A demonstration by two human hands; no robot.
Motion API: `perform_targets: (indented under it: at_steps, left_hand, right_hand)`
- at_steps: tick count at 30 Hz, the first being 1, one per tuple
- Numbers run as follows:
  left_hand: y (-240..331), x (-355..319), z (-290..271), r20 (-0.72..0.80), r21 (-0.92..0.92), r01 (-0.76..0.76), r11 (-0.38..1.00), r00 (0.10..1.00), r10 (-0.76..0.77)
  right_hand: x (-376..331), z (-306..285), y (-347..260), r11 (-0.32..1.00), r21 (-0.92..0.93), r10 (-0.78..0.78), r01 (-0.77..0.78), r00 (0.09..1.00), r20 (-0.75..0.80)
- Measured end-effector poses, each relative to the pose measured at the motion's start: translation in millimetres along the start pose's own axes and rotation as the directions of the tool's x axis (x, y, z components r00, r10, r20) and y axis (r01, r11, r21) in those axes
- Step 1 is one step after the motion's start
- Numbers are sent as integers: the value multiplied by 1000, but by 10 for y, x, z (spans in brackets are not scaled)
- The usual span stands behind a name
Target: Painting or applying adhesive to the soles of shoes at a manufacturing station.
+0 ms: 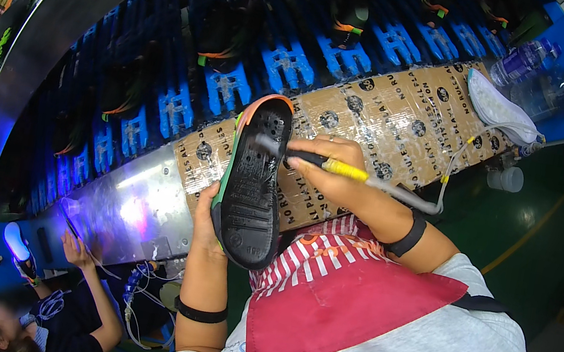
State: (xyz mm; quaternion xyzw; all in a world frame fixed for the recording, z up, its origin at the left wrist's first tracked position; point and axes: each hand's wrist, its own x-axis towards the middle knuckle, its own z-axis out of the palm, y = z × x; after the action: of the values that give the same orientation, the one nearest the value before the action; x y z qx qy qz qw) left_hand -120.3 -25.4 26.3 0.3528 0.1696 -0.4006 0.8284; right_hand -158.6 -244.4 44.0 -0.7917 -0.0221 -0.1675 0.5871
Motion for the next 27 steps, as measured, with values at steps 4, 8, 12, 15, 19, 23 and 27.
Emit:
perform_targets:
  at_steps: [4, 8, 12, 15, 19, 23, 27]
  left_hand:
    - [-41, -8, 5, -22, -83, -61, 995, 998, 59]
    - [-48, -33, -51, -96, -147, -107, 983, 991, 94]
    - [-51, -217, -18, -304, 17, -348, 937, 891, 337]
    - [-128, -353, -248, -135, 158, -564, 811, 801, 583]
    - [-251, -426, -335, 13, 332, -754, 566, 604, 797]
    - [-286, -392, -247, 100, 468, -777, 421, 520, 848]
    - [-216, -390, -150, 51, 507, -774, 379, 466, 883]
  right_hand:
    - [-4, 40, -49, 957, -186, -201, 221, 972, 124]
    - [-67, 83, -141, 963, 78, -267, 257, 894, 359]
    - [-16, -73, -192, 990, 139, -57, 34, 985, 164]
    - [11, -162, -151, 986, 164, 30, -33, 999, 17]
    - [-19, -227, -82, 952, 264, 168, -157, 985, -23]
    - [-34, -253, -58, 870, 385, 337, -307, 941, -12]
    - [-36, -224, 28, 889, 381, 298, -253, 953, -62]
